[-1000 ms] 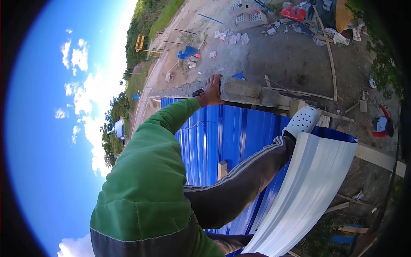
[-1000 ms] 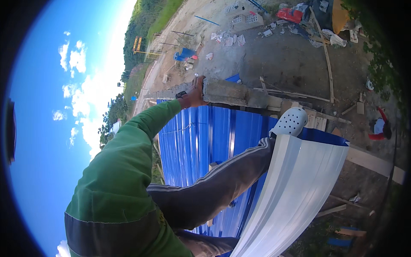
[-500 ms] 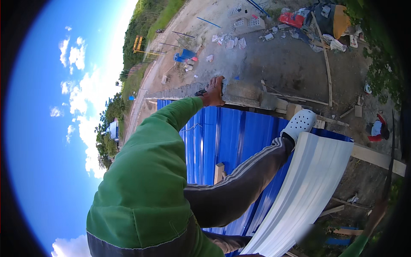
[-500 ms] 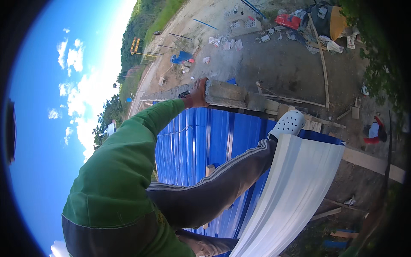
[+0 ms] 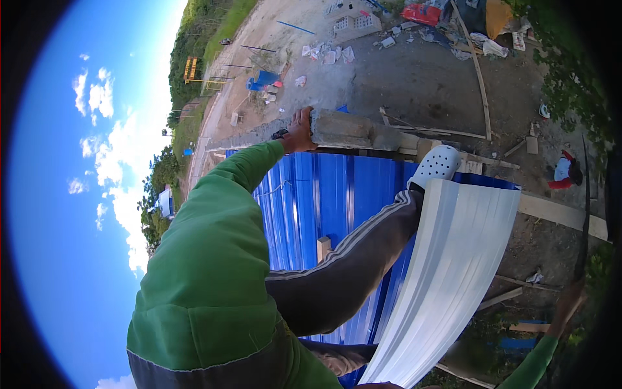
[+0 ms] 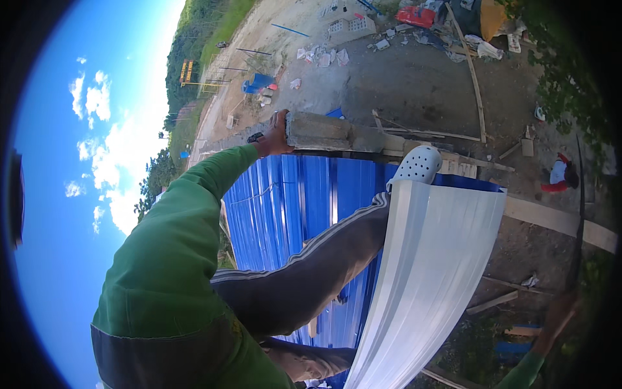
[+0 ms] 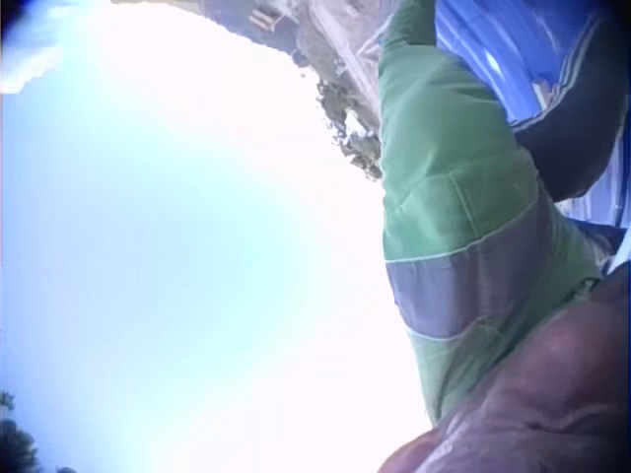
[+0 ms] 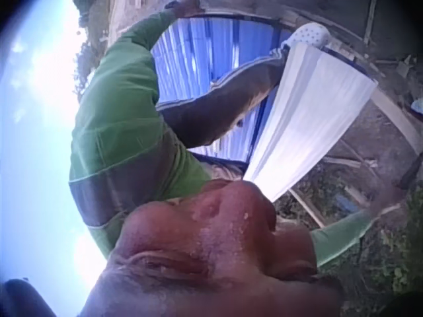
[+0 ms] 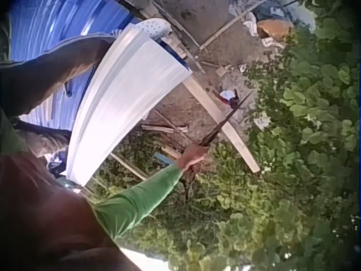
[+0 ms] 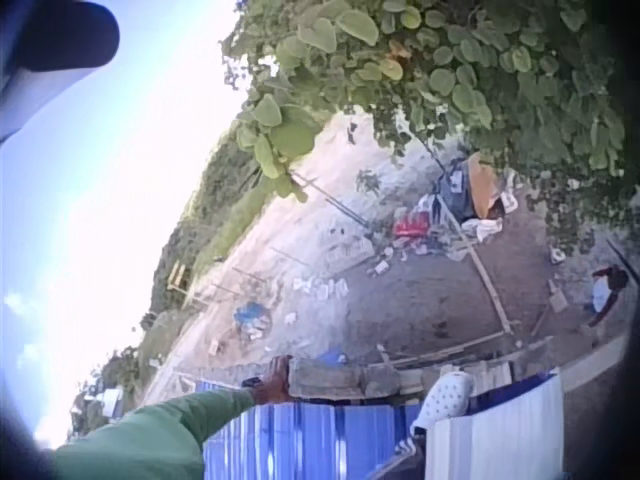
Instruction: Measuring, marking, and aligning blue corrugated metal roofing sheets on a structure.
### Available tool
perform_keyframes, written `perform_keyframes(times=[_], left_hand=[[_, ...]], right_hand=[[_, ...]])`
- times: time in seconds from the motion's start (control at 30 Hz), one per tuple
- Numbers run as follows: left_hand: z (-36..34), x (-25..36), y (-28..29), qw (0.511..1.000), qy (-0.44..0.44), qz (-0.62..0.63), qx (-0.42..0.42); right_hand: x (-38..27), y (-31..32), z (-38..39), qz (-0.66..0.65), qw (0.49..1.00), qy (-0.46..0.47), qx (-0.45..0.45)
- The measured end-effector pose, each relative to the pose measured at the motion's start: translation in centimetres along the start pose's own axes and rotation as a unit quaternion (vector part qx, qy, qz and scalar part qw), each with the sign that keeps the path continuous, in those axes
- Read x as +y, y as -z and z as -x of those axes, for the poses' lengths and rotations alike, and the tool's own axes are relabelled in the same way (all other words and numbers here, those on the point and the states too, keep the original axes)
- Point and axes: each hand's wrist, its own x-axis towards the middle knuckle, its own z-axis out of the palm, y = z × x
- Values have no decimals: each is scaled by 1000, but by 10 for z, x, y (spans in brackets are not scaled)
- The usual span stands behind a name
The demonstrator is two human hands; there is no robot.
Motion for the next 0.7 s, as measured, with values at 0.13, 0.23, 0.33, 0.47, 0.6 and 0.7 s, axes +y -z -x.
perform_keyframes(times=[0.13,0.23,0.33,0.47,0.6,0.7], left_hand=[[-3,-49,-5,997,-70,9,21],[6,-75,28,996,-83,22,24],[-8,-68,18,995,-68,77,-4],[-22,-62,-11,992,-103,69,-19],[-32,-62,-16,992,-89,90,-19],[-16,-79,1,996,-87,28,2]], right_hand=[[-98,190,81,-260,944,-203,-8],[-113,269,127,-214,942,-255,-50],[-108,273,101,-203,939,-274,-50],[-118,222,-39,-190,949,-245,-61],[-127,209,-25,-231,945,-228,-42],[-128,237,74,-265,922,-275,-57]])
